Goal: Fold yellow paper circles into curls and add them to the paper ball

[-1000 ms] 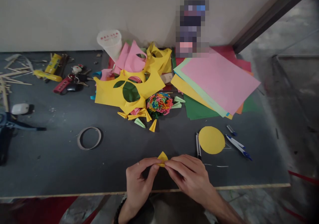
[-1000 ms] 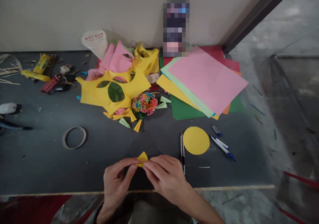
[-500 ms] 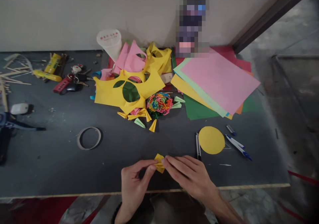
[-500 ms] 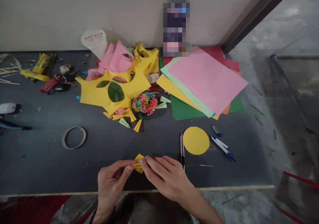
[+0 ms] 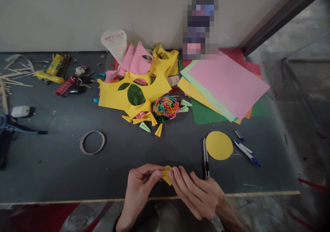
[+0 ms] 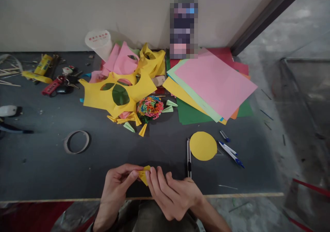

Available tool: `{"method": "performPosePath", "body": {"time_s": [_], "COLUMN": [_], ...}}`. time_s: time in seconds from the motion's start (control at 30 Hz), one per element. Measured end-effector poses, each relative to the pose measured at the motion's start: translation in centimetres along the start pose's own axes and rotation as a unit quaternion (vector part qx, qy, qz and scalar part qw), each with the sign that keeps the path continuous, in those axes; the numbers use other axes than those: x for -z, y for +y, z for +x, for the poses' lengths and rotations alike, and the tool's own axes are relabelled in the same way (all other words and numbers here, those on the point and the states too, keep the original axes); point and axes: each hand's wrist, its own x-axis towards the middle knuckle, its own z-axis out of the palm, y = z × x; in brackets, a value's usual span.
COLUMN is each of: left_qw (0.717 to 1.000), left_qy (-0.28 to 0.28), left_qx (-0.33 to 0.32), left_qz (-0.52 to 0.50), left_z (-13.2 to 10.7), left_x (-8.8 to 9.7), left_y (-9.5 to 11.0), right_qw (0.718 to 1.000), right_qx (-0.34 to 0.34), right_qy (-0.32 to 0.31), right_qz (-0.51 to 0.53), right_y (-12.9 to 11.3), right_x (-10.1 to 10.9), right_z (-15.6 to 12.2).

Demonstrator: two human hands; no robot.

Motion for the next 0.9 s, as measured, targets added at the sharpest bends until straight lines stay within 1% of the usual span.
{"method": "performPosePath", "body": {"time_s": [0.07, 0.13, 0.2, 0.3, 0.37, 0.43, 0.5, 0.67, 0.77, 0.9], "left_qw": [1.0, 0.999, 0.995, 0.98, 0.975, 0.979, 0.987, 0.999, 1.0, 1.0], "left_qy": [-0.003, 0.009, 0.034, 0.076, 0.091, 0.086, 0.069, 0.024, 0.019, 0.021], "left_qx": [-0.003, -0.019, -0.05, -0.097, -0.109, -0.103, -0.087, -0.026, -0.006, -0.004], "left_qz": [0.003, 0.032, 0.082, 0.156, 0.171, 0.155, 0.118, 0.03, 0.015, 0.01], "left_z": [0.0, -0.1, -0.3, -0.7, -0.8, -0.7, -0.6, -0.8, -0.9, -1.1], "left_x": [0.0, -0.1, -0.4, -1.0, -1.3, -1.4, -1.4, -0.9, -0.7, -0.7], "left_y": [0.2, 0.5, 0.9, 1.6, 1.8, 1.9, 1.6, 0.3, -0.1, -0.1], "right_qw": [1.0, 0.999, 1.0, 0.998, 0.997, 0.998, 0.998, 0.997, 0.998, 0.999], "right_qx": [0.023, 0.029, 0.0, -0.058, -0.065, -0.054, -0.052, -0.064, -0.059, -0.044], "right_qy": [-0.003, 0.0, 0.008, 0.008, 0.007, 0.006, 0.007, 0.012, 0.008, 0.006], "right_qz": [-0.012, -0.02, -0.012, 0.017, 0.027, 0.031, 0.032, 0.035, 0.032, 0.02], "right_y": [0.3, 0.2, -0.2, -0.9, -1.2, -1.2, -1.1, -1.0, -1.0, -0.8], "right_x": [0.1, 0.0, -0.2, -0.4, -0.5, -0.5, -0.4, -0.5, -0.4, -0.2], "right_z": [0.0, 0.0, -0.1, -0.2, -0.1, -0.1, -0.1, -0.2, -0.2, -0.2]}}
